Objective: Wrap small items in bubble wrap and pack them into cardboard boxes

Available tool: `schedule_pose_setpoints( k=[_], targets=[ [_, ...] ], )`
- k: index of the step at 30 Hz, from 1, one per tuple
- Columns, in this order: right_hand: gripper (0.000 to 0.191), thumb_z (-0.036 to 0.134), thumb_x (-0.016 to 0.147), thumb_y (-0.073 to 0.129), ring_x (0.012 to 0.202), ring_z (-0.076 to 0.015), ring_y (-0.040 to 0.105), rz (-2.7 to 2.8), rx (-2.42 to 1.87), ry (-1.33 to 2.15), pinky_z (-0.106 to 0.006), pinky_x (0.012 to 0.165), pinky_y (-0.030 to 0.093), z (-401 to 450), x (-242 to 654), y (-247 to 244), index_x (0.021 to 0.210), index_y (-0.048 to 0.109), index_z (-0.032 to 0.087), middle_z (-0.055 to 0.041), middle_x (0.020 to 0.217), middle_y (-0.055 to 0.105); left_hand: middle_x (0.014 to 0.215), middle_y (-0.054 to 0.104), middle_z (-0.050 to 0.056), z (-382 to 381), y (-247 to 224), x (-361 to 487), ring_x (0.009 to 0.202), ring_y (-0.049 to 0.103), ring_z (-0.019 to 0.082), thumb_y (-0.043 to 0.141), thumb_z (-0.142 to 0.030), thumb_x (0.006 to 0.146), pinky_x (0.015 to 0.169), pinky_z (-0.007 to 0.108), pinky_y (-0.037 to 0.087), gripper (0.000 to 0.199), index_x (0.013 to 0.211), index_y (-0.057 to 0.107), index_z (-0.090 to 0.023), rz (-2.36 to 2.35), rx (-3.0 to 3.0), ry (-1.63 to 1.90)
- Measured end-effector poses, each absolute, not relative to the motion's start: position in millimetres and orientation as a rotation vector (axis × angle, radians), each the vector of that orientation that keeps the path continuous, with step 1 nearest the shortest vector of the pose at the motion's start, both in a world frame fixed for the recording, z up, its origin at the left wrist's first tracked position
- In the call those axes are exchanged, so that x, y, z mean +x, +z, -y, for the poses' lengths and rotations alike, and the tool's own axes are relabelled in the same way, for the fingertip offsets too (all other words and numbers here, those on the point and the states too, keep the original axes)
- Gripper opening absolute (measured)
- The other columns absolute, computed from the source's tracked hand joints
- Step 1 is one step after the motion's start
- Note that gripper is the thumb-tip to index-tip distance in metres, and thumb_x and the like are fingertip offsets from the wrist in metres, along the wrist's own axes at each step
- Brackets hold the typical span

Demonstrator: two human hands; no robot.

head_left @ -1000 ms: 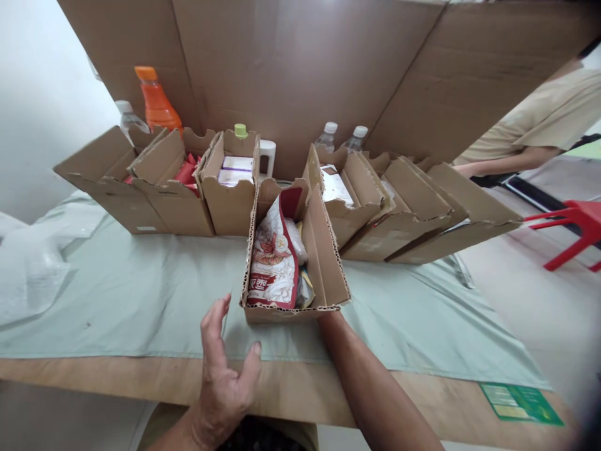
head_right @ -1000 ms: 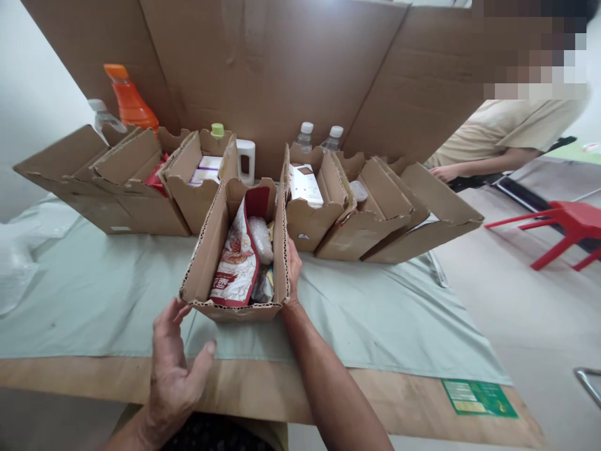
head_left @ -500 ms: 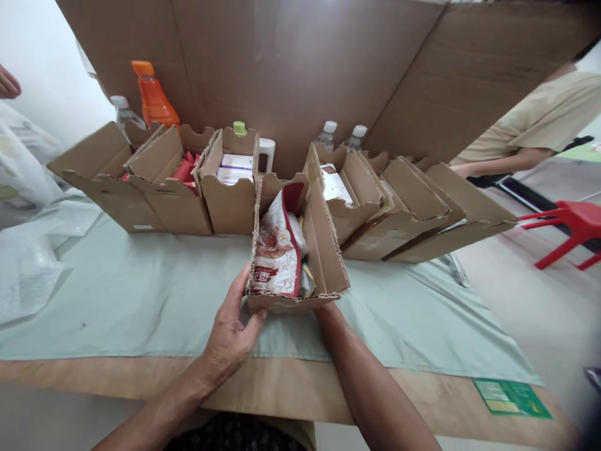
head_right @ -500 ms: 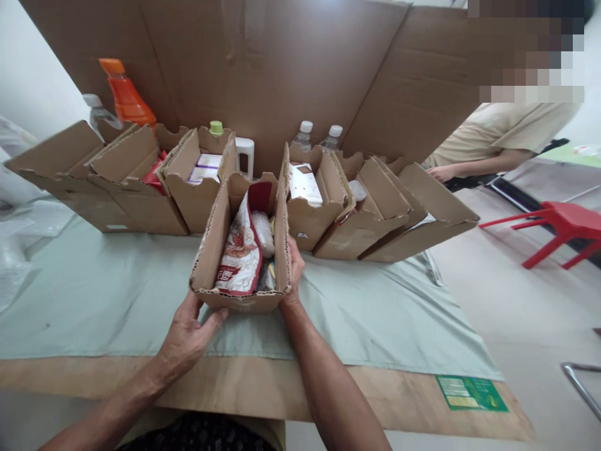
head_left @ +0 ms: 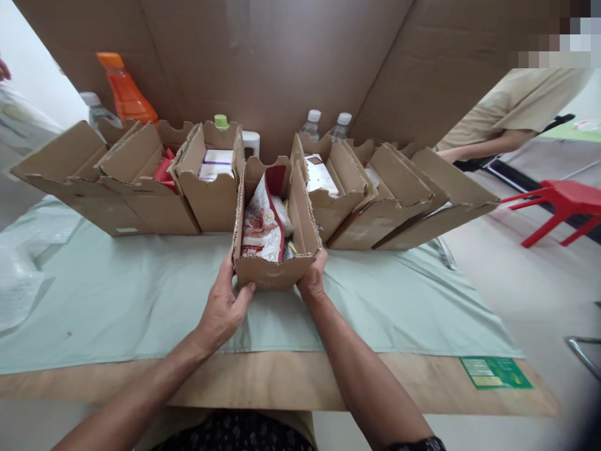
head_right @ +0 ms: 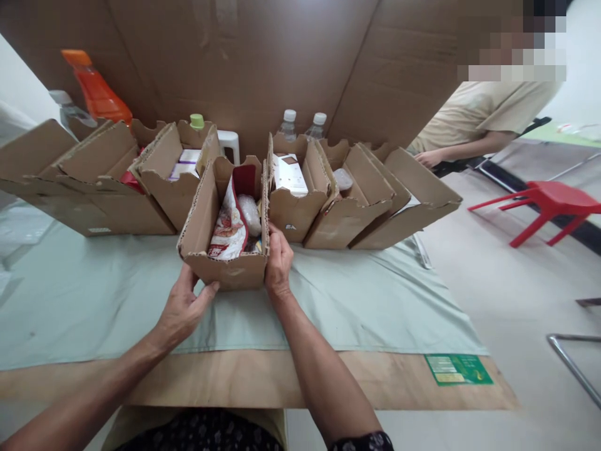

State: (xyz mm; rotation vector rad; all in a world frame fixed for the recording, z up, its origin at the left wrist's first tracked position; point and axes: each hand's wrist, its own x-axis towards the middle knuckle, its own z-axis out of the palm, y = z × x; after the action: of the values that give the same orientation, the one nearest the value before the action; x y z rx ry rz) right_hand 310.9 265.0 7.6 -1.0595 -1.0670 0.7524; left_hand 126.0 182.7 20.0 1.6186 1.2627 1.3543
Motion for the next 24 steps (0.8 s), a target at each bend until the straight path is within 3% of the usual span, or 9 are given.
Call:
schedule_pose_setpoints(
  k=[4, 8, 14, 20, 24],
  targets=[
    [0.053, 0.063, 0.098, 0.044, 0.104, -0.0232, 0.07, 1.033, -1.123, 0.716, -0.039, 0.098, 0.053, -270, 308, -1, 0.106, 0.074, 0.02, -0.0067, 0.107, 0.078, 0.136, 0.066, 0.013, -214, 23, 126, 0.123, 0.066, 0.025, 0.061, -0.027, 0.09, 0.106, 0.041, 0.054, 0.056, 0.144, 0.051, -0.019, -1.282, 1.628, 1.344],
    [0.052, 0.063, 0.094, 0.047, 0.103, -0.0236, 0.068, 1.023, -1.187, 0.694, -0.039, 0.098, 0.051, -274, 308, -8, 0.102, 0.073, 0.019, -0.0084, 0.106, 0.077, 0.125, 0.072, 0.013, -249, 23, 132, 0.112, 0.069, 0.026, 0.062, -0.032, 0.087, 0.093, 0.039, 0.057, 0.048, 0.133, 0.061, -0.017, -1.409, 1.578, 1.328],
    [0.04, 0.054, 0.089, 0.051, 0.097, -0.0232, 0.067, 1.045, -1.279, 0.681, -0.039, 0.096, 0.051, -277, 310, -11, 0.097, 0.071, 0.02, -0.0081, 0.1, 0.076, 0.104, 0.076, 0.013, -288, 6, 143, 0.096, 0.071, 0.029, 0.062, -0.04, 0.088, 0.091, 0.044, 0.055, 0.039, 0.117, 0.069, -0.015, -1.585, 1.508, 1.351],
    [0.033, 0.049, 0.087, 0.056, 0.082, -0.0222, 0.068, 1.192, -1.31, 0.737, -0.035, 0.083, 0.055, -267, 306, -2, 0.078, 0.07, 0.02, -0.0041, 0.078, 0.073, 0.092, 0.07, 0.007, -294, -7, 140, 0.086, 0.067, 0.023, 0.064, -0.025, 0.081, 0.089, 0.038, 0.055, 0.032, 0.111, 0.071, -0.016, -1.642, 1.513, 1.41],
    [0.031, 0.043, 0.082, 0.064, 0.098, -0.0245, 0.073, 1.336, -1.27, 0.784, -0.038, 0.095, 0.057, -262, 299, 0, 0.097, 0.077, 0.02, -0.0068, 0.102, 0.079, 0.079, 0.066, 0.001, -290, -9, 139, 0.076, 0.065, 0.019, 0.059, -0.022, 0.084, 0.082, 0.033, 0.055, 0.04, 0.123, 0.066, -0.014, -1.622, 1.519, 1.423]
  ],
)
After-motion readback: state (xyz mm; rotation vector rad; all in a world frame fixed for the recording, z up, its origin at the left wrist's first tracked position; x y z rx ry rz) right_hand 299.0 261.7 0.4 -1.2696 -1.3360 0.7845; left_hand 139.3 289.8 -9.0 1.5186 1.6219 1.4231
